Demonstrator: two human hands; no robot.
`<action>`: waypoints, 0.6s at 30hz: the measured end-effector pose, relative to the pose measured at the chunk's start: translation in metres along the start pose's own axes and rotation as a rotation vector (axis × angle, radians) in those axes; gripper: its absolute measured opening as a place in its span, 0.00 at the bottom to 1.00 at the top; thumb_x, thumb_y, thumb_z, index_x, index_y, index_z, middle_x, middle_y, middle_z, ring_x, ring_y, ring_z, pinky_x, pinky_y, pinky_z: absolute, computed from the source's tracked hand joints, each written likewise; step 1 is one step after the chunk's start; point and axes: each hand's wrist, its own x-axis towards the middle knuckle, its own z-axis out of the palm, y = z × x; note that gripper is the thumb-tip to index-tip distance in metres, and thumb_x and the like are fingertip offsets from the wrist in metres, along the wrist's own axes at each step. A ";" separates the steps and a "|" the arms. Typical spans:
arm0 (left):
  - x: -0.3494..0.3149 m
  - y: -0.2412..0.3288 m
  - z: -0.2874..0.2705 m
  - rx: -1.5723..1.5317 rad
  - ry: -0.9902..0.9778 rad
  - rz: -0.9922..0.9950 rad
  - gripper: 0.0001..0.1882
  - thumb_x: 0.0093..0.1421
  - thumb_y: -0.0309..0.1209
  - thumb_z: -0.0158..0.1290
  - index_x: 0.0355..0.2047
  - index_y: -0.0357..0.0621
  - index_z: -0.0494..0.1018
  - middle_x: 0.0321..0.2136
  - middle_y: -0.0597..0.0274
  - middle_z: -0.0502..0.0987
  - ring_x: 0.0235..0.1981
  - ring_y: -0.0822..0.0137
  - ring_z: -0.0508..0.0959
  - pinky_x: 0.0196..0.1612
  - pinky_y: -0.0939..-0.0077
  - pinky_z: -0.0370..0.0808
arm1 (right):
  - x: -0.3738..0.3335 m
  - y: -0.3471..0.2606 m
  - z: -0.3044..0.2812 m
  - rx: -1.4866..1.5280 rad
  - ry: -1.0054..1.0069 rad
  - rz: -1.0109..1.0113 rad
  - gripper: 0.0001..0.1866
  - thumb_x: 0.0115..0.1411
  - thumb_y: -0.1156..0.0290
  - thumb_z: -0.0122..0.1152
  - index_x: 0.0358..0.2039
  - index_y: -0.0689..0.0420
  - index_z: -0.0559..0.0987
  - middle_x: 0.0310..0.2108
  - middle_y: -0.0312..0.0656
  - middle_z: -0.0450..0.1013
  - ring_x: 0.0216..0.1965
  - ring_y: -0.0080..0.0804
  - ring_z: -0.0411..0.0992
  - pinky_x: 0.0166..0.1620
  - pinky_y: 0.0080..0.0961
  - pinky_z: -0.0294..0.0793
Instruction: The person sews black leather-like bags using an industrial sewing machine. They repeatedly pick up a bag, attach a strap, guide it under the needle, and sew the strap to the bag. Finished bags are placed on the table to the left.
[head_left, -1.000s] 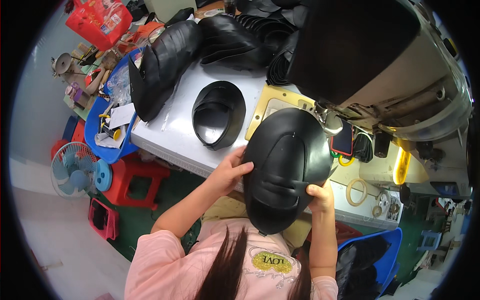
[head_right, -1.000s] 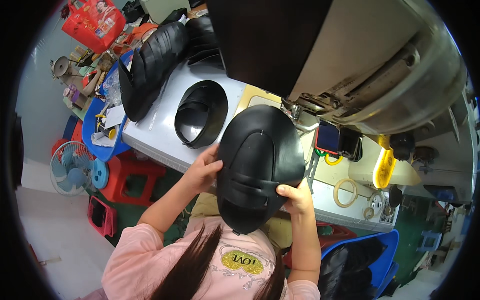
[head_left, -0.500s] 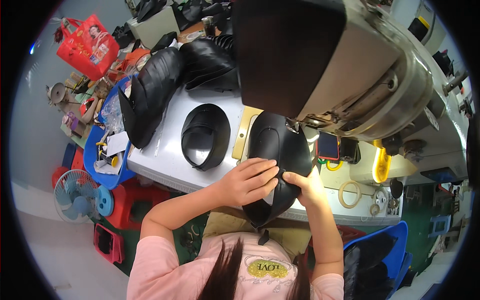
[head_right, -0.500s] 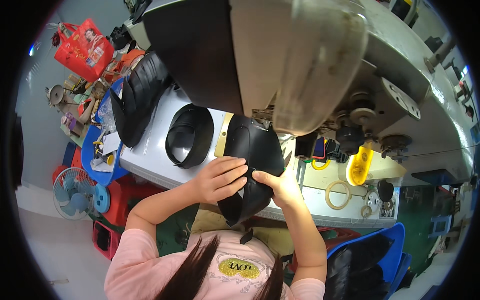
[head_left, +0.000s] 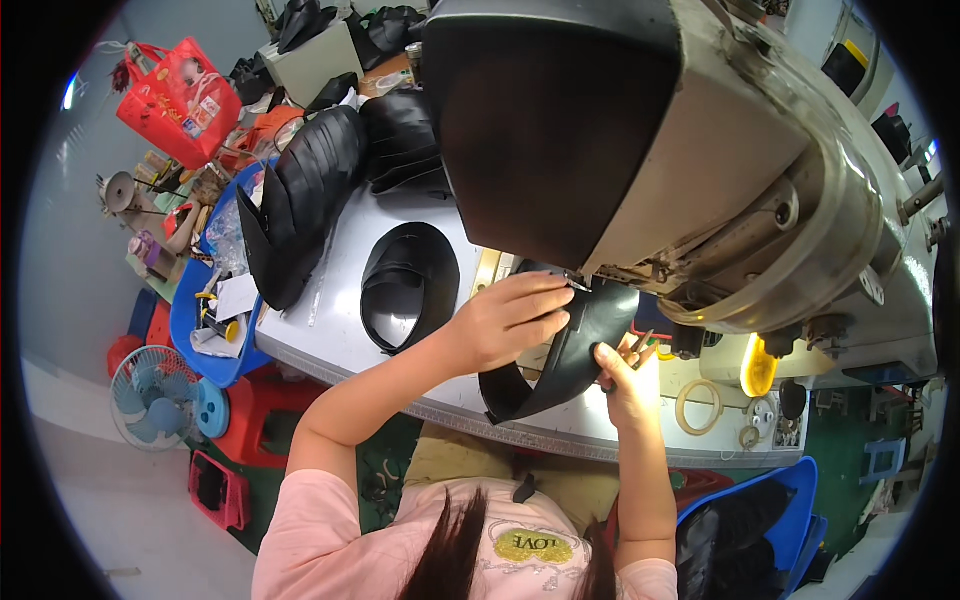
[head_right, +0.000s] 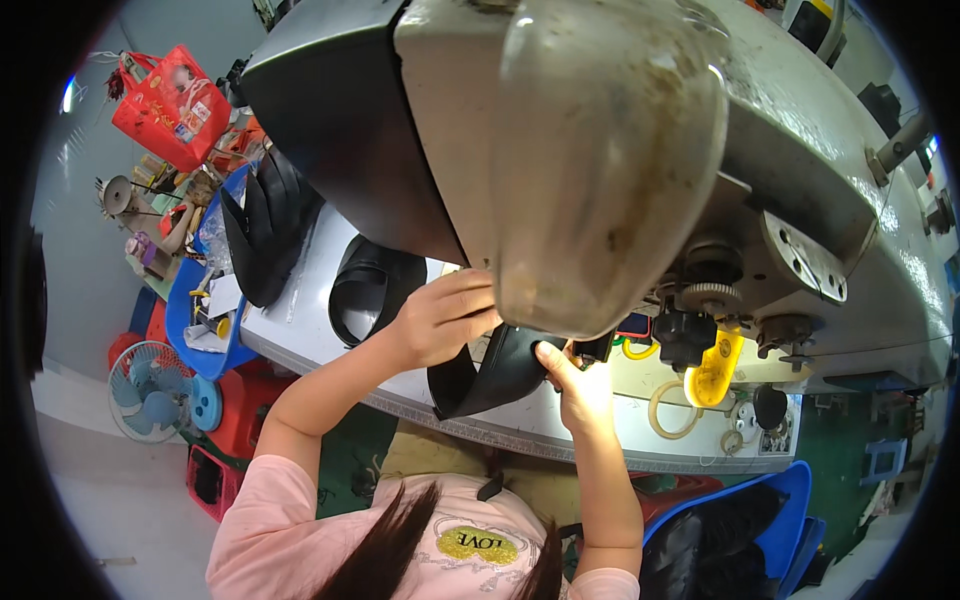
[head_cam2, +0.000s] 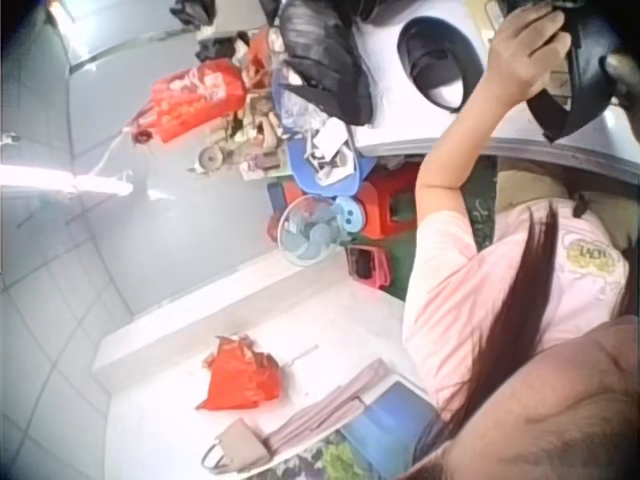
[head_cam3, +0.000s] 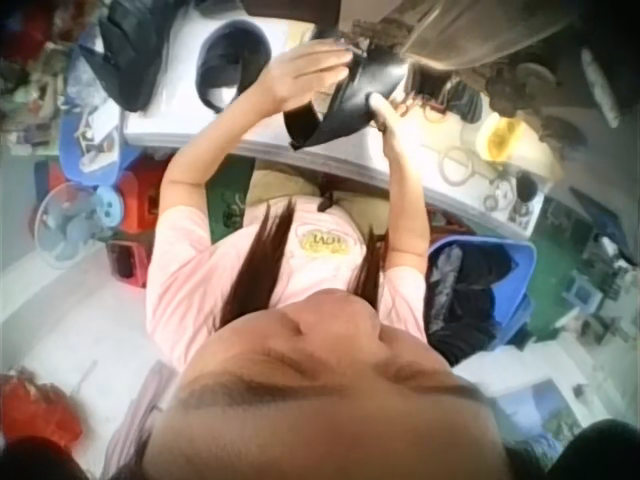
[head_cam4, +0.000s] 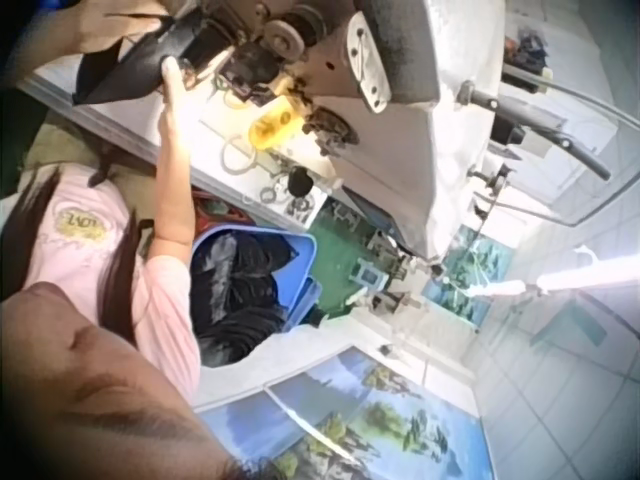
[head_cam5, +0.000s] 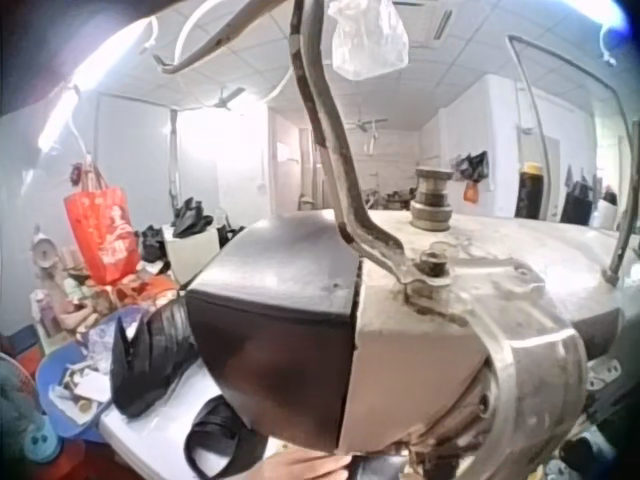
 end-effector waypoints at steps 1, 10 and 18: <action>0.001 -0.001 0.001 -0.001 0.003 -0.018 0.12 0.41 0.20 0.52 0.31 0.37 0.72 0.37 0.52 0.73 0.41 0.54 0.74 0.42 0.66 0.74 | 0.000 -0.003 0.001 -0.017 0.025 0.026 0.17 0.44 0.72 0.67 0.33 0.57 0.71 0.25 0.32 0.68 0.20 0.16 0.63 0.22 0.12 0.60; 0.007 -0.010 0.012 -0.001 0.062 -0.127 0.10 0.44 0.21 0.56 0.30 0.39 0.74 0.30 0.58 0.74 0.32 0.59 0.75 0.33 0.72 0.73 | 0.023 -0.006 0.004 0.085 0.190 -0.098 0.12 0.45 0.73 0.65 0.18 0.53 0.67 0.13 0.29 0.61 0.12 0.14 0.55 0.16 0.11 0.53; 0.006 -0.007 0.013 0.014 0.088 -0.149 0.09 0.44 0.21 0.56 0.30 0.39 0.74 0.29 0.59 0.74 0.31 0.59 0.75 0.32 0.72 0.73 | 0.032 0.010 -0.011 -0.035 0.245 -0.191 0.15 0.45 0.73 0.65 0.15 0.52 0.65 0.12 0.29 0.61 0.11 0.14 0.53 0.15 0.11 0.52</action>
